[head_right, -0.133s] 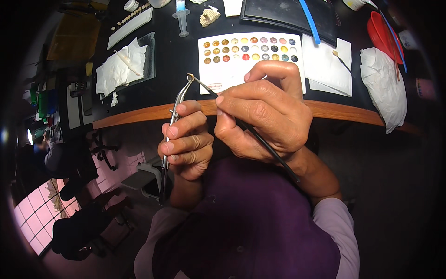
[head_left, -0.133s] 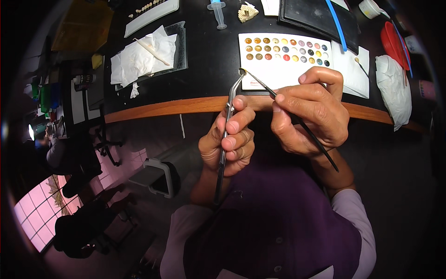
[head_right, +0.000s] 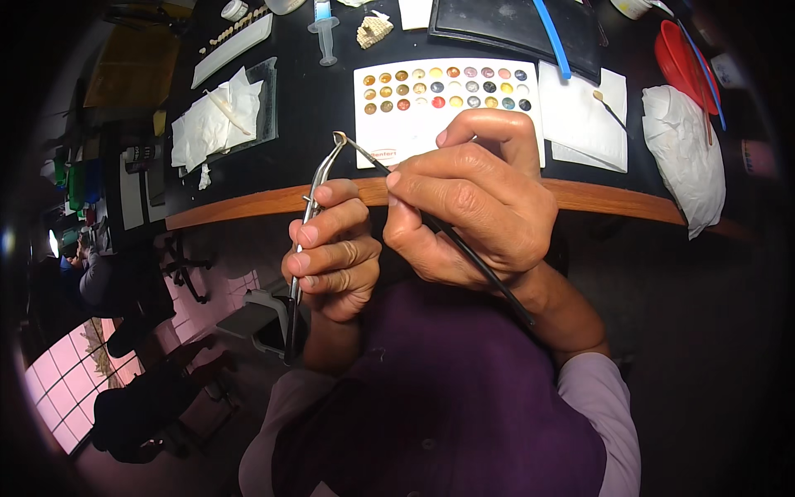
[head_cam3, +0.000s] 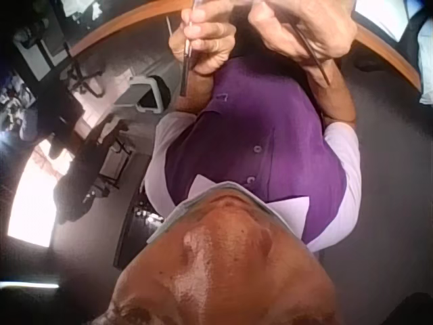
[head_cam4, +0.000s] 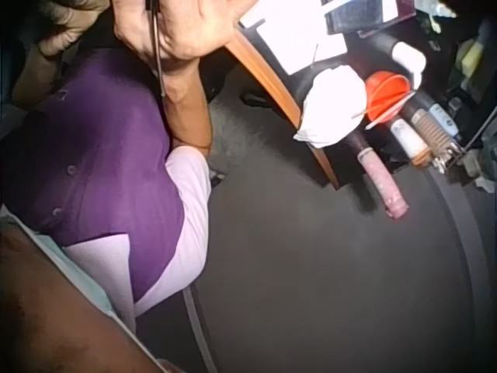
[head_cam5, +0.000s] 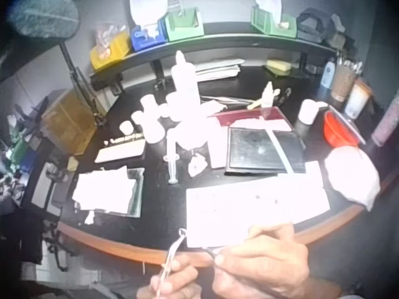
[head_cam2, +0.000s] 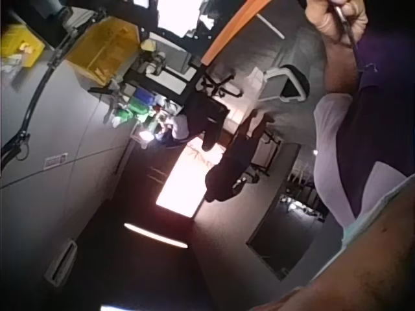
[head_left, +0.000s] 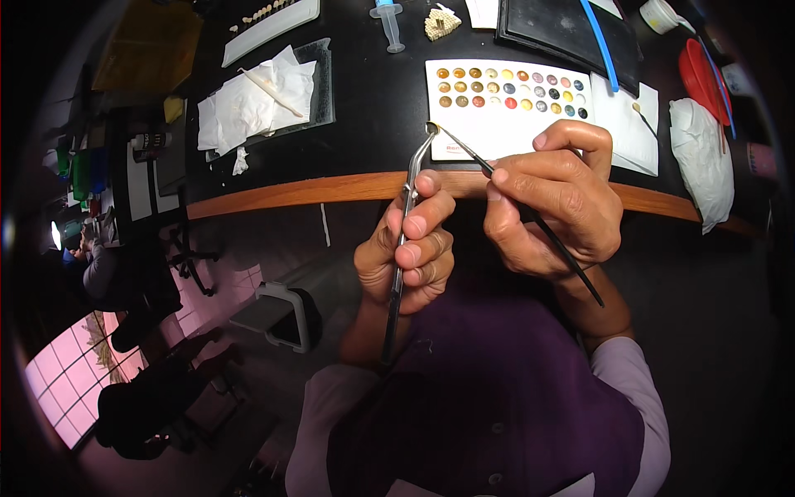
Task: The person applies stain to a dental crown using a fine brush, then picks up a plaster dental model and applies additional material to the teeth on the model.
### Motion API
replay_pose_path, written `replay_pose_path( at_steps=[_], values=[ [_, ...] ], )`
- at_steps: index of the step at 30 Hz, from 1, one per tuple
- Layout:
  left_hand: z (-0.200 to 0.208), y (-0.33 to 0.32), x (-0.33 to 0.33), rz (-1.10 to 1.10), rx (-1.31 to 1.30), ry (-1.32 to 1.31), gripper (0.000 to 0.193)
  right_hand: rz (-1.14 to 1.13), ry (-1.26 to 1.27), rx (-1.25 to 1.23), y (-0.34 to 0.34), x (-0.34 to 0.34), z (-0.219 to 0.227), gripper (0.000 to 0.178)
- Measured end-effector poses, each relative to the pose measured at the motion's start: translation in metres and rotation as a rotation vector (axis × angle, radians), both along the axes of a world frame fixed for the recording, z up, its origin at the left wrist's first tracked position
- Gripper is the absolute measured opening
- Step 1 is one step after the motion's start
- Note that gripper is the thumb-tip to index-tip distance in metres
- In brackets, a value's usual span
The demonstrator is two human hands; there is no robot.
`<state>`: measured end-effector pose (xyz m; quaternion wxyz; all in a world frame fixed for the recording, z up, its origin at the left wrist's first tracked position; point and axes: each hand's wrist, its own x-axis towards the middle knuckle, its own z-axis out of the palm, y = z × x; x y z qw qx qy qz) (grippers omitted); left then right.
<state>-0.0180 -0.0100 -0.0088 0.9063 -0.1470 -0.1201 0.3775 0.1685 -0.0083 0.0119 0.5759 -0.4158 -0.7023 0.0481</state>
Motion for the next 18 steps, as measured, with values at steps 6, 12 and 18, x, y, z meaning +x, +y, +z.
replay_pose_path(
  at_steps=[6, 12, 18],
  values=[
    [-0.0054, -0.0017, -0.0003, 0.033, 0.05, -0.002, 0.037, 0.005, 0.006, 0.002, -0.0002, -0.0001, -0.0009, 0.029],
    [-0.0051, -0.0022, -0.0001, 0.038, 0.055, 0.006, 0.038, -0.033, 0.016, 0.049, 0.0043, -0.0018, -0.0003, 0.028],
    [-0.0055, -0.0029, -0.0004, 0.039, 0.053, 0.009, 0.039, -0.034, 0.007, 0.053, 0.0038, -0.0016, 0.0003, 0.028]
  ],
)
